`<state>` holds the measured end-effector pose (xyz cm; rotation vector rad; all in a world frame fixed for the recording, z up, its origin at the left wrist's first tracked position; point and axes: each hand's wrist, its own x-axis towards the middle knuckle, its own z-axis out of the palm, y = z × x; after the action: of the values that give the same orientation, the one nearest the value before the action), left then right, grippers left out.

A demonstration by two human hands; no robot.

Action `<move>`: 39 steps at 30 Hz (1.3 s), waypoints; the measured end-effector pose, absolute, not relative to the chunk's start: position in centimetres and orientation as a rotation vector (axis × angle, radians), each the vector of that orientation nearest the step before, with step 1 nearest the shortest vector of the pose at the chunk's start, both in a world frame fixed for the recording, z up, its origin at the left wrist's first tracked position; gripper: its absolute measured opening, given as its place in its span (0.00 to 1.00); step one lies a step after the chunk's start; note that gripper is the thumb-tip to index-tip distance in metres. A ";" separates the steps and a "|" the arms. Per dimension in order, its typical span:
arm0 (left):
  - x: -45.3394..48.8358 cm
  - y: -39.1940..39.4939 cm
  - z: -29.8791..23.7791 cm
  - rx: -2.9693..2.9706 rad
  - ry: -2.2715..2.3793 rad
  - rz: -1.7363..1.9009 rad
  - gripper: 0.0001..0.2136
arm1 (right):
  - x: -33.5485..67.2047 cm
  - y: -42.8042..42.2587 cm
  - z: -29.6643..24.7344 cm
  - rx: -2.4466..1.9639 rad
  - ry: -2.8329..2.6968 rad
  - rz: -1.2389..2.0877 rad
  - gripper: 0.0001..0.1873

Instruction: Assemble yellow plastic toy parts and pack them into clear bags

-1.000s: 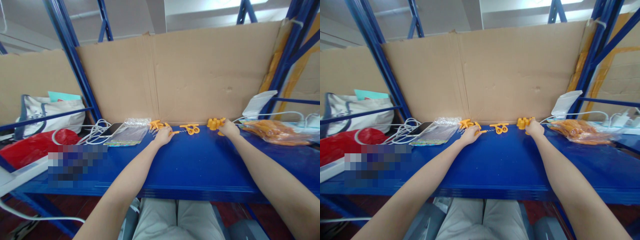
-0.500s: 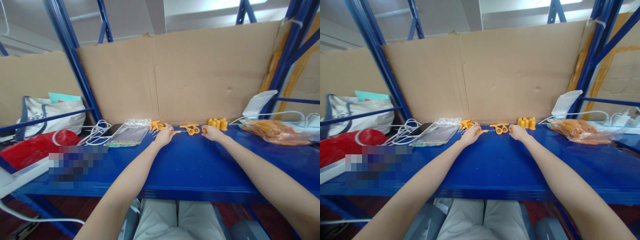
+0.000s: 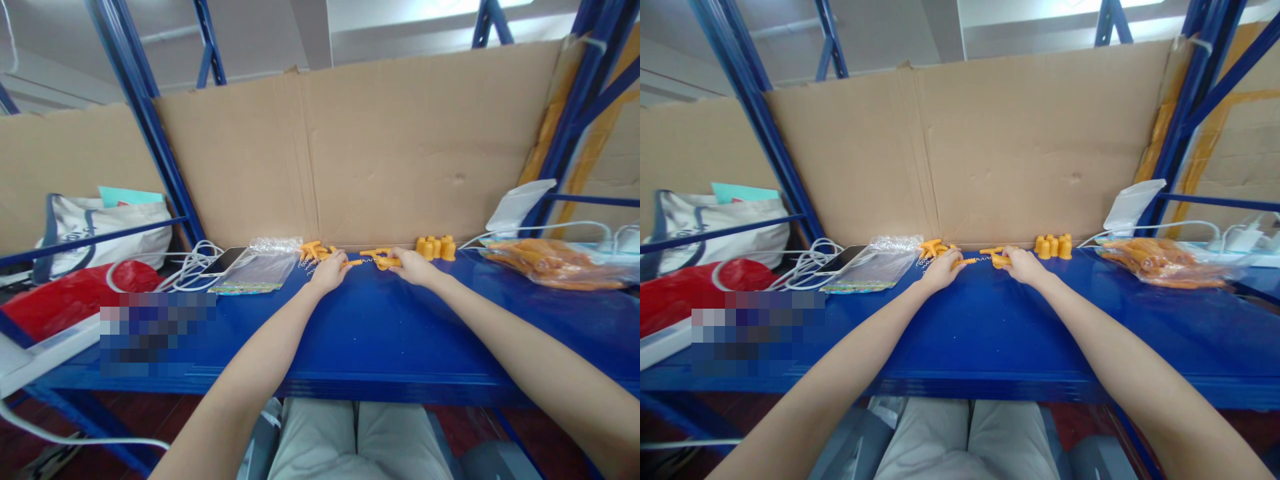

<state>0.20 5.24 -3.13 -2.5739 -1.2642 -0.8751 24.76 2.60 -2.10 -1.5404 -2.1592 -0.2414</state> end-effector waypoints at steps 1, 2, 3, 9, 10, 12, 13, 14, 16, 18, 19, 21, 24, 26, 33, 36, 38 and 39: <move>0.2 5.3 -3.2 -2.574 -1.261 -0.876 0.03 | 24.9 2.7 -2.2 -1.548 -2.150 -0.233 0.09; 0.2 5.3 -3.2 -2.574 -1.259 -0.877 0.03 | 25.0 2.8 -2.2 -1.554 -2.142 -0.225 0.09; 0.1 5.4 -3.2 -2.575 -1.257 -0.880 0.03 | 25.1 2.9 -2.3 -1.553 -2.135 -0.219 0.09; 0.5 5.3 -3.2 -2.598 -1.150 -0.962 0.01 | 24.8 3.2 -2.6 -1.263 -2.205 -0.192 0.10; 0.6 5.2 -3.2 -2.606 -1.104 -0.985 0.01 | 24.6 3.2 -2.6 -1.203 -2.219 -0.182 0.11; 0.8 5.1 -3.1 -2.623 -1.010 -1.027 0.01 | 24.4 3.0 -2.7 -1.107 -2.228 -0.157 0.12; 0.9 5.0 -3.0 -2.629 -0.969 -1.046 0.01 | 24.3 3.0 -2.7 -1.069 -2.224 -0.142 0.12; 1.0 5.0 -3.0 -2.633 -0.935 -1.066 0.01 | 24.2 3.0 -2.7 -1.037 -2.214 -0.129 0.12; 1.1 5.0 -2.9 -2.636 -0.889 -1.101 0.01 | 24.2 3.0 -2.7 -0.990 -2.188 -0.091 0.12; 1.1 5.1 -2.9 -2.635 -0.875 -1.127 0.01 | 24.2 3.3 -2.9 -0.971 -2.159 -0.032 0.12; 1.1 5.2 -2.9 -2.635 -0.874 -1.134 0.01 | 24.3 3.5 -3.0 -0.971 -2.136 0.007 0.12; 1.0 5.4 -2.9 -2.636 -0.874 -1.136 0.01 | 24.5 4.0 -3.4 -0.982 -2.068 0.113 0.13; 0.8 5.5 -3.0 -2.632 -0.886 -1.116 0.01 | 24.9 4.5 -3.7 -0.996 -1.966 0.366 0.19; 0.8 5.5 -3.0 -2.629 -0.898 -1.110 0.02 | 25.2 4.6 -3.6 -0.997 -1.908 0.564 0.21; 0.8 5.5 -3.1 -2.597 -0.875 -1.211 0.08 | 24.9 3.0 -2.3 -1.113 -1.619 0.984 0.12; 0.9 5.7 -3.1 -2.574 -0.950 -1.231 0.12 | 24.5 2.3 -2.0 -1.179 -1.561 1.021 0.10; 0.9 5.8 -3.1 -2.589 -1.010 -1.200 0.11 | 24.3 2.2 -1.9 -1.208 -1.550 1.035 0.09; 0.8 5.9 -3.0 -2.605 -1.034 -1.173 0.10 | 24.3 2.1 -1.8 -1.217 -1.555 1.040 0.09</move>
<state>0.84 5.89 -3.02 -2.6050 -1.0343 -1.1735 24.28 2.12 -1.84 -1.2166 -1.5552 1.0397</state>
